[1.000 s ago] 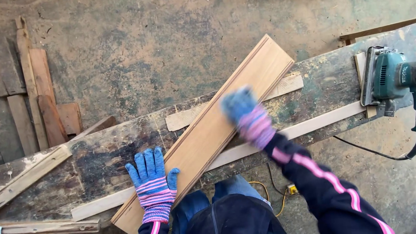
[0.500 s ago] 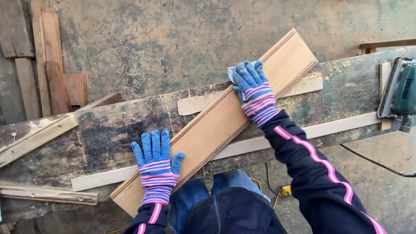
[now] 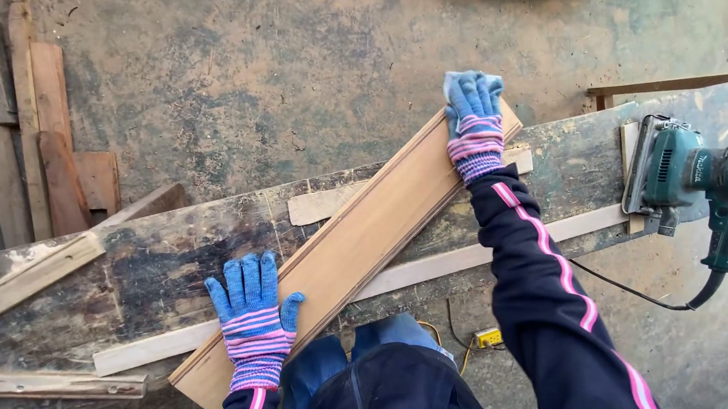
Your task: Sanding a piece of wood manually using sandpaper.
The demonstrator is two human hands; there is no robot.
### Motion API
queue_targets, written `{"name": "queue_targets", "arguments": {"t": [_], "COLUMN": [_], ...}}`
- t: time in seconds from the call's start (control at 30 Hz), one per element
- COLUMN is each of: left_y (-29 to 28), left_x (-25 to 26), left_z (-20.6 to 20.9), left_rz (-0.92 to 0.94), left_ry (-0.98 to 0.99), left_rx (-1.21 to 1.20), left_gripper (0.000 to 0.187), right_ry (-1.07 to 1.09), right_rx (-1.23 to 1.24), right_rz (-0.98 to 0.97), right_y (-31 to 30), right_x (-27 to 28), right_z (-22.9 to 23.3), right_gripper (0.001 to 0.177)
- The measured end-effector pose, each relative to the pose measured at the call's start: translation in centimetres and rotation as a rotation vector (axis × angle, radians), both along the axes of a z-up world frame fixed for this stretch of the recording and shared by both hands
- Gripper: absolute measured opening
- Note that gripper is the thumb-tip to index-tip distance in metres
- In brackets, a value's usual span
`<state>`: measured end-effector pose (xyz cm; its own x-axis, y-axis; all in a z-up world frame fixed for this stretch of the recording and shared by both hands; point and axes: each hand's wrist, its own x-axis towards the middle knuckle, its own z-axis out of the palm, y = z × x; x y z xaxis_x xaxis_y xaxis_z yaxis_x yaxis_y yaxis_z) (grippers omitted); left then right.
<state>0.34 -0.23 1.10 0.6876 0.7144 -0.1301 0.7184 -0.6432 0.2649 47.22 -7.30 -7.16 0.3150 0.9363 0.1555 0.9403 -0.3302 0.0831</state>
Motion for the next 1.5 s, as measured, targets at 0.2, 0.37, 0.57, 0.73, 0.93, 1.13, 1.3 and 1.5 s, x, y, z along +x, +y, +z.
{"name": "queue_targets", "arguments": {"t": [0.2,0.37,0.57,0.73,0.93,1.13,1.3,1.5], "left_y": [0.2,0.2,0.1,0.0,0.0,0.2,0.2,0.0], "left_x": [0.5,0.5,0.1,0.3,0.3,0.3,0.2,-0.2], "left_z": [0.9,0.7,0.6,0.6,0.5,0.6,0.5,0.1], "left_rz": [0.003,0.004,-0.016,0.008,-0.005,0.001,-0.017,-0.023], "left_ry": [0.062,0.077,0.057,0.041,0.062,0.056,0.034,0.014], "left_rx": [-0.013,-0.019,0.008,-0.001,0.004,0.001,0.026,0.035], "left_gripper": [0.088,0.088,0.087,0.087,0.087,0.086,0.086,0.085], "right_ry": [0.163,0.477,0.226,0.272,-0.208,-0.205,0.34,-0.172], "right_rx": [-0.11,-0.046,0.063,-0.402,-0.256,-0.394,0.004,-0.3], "right_rz": [0.08,0.512,0.049,0.117,0.289,0.071,0.395,-0.085], "right_y": [-1.1,-4.4,-4.1,-2.2,-1.9,-2.0,-5.8,-6.7], "right_x": [-18.8,-20.1,-6.9,-18.9,-16.1,-18.0,-19.9,-4.2], "right_z": [6.8,8.7,2.7,7.8,9.6,9.0,7.7,0.6], "right_gripper": [0.063,0.06,0.051,0.034,0.048,0.054,0.061,0.054]}}
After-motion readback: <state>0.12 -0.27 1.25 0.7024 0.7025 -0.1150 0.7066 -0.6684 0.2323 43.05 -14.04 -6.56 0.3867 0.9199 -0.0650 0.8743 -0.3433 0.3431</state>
